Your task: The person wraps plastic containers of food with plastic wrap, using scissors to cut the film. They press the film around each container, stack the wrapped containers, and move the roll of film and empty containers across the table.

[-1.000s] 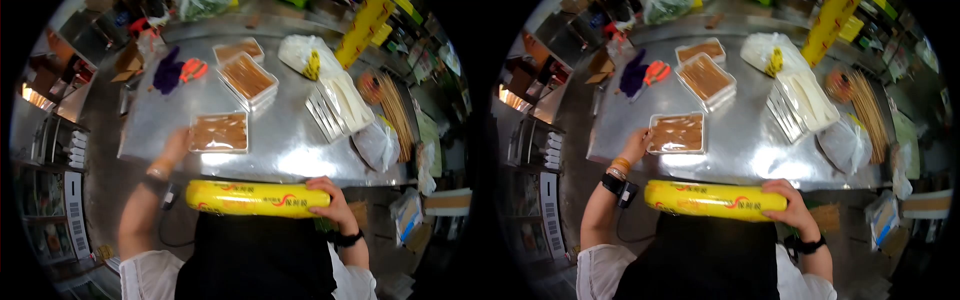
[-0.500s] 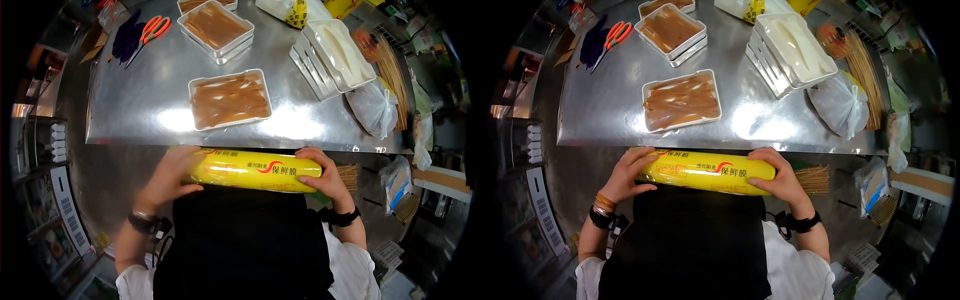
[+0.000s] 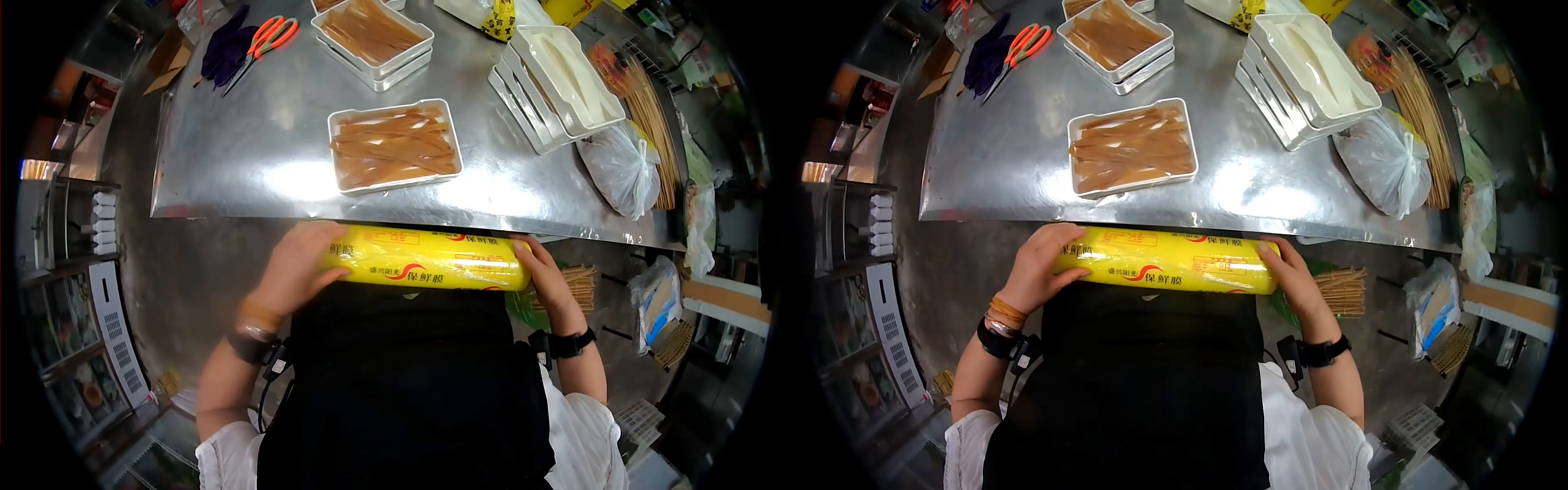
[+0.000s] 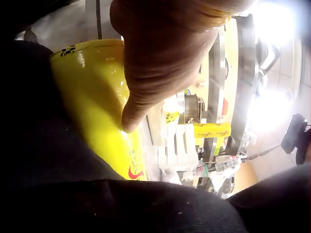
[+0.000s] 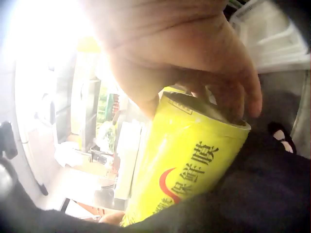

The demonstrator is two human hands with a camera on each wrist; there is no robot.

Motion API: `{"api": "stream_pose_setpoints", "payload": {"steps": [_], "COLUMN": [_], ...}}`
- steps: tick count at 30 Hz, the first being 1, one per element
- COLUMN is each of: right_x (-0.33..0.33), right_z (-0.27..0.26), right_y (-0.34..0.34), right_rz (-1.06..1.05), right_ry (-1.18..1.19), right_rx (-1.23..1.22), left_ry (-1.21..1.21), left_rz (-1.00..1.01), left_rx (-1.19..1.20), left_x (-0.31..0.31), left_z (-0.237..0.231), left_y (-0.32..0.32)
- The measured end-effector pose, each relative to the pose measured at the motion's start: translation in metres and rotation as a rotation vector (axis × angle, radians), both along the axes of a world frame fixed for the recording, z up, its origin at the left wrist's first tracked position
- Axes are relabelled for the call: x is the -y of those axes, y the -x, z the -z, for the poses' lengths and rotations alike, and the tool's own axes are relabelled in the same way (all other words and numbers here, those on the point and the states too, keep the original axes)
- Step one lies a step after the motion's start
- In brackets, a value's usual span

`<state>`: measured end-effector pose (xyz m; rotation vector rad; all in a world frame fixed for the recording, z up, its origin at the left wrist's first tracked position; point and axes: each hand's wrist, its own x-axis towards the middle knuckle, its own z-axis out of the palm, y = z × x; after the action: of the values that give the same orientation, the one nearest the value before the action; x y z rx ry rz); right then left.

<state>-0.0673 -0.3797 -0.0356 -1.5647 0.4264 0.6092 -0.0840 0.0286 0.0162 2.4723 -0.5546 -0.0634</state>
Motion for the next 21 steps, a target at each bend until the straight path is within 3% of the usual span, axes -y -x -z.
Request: {"api": "stream_pose_setpoints", "payload": {"steps": [2, 5, 7, 17, 21], "right_x": [0.001, -0.002, -0.009, -0.047, -0.055], "right_z": [-0.007, -0.041, -0.057, -0.039, -0.042], "right_y": [0.011, 0.02, 0.025, 0.019, 0.017], "right_rz": [-0.024, -0.228, -0.312, -0.623, -0.738], "right_ry": [0.189, 0.646, 0.777, 0.921, 1.024], "right_rx": [0.208, 0.813, 0.994, 1.294, 1.142], "left_ry": [0.007, 0.052, 0.057, 0.047, 0.052], "left_rz": [-0.015, 0.0, -0.005, -0.017, 0.011], "left_rx": [0.013, 0.009, -0.023, -0.072, -0.044], "left_x": [0.0, 0.003, 0.004, 0.0, 0.001], "left_z": [0.001, 0.001, 0.005, 0.009, 0.008], "left_y": [-0.002, -0.004, -0.006, -0.009, -0.01]}}
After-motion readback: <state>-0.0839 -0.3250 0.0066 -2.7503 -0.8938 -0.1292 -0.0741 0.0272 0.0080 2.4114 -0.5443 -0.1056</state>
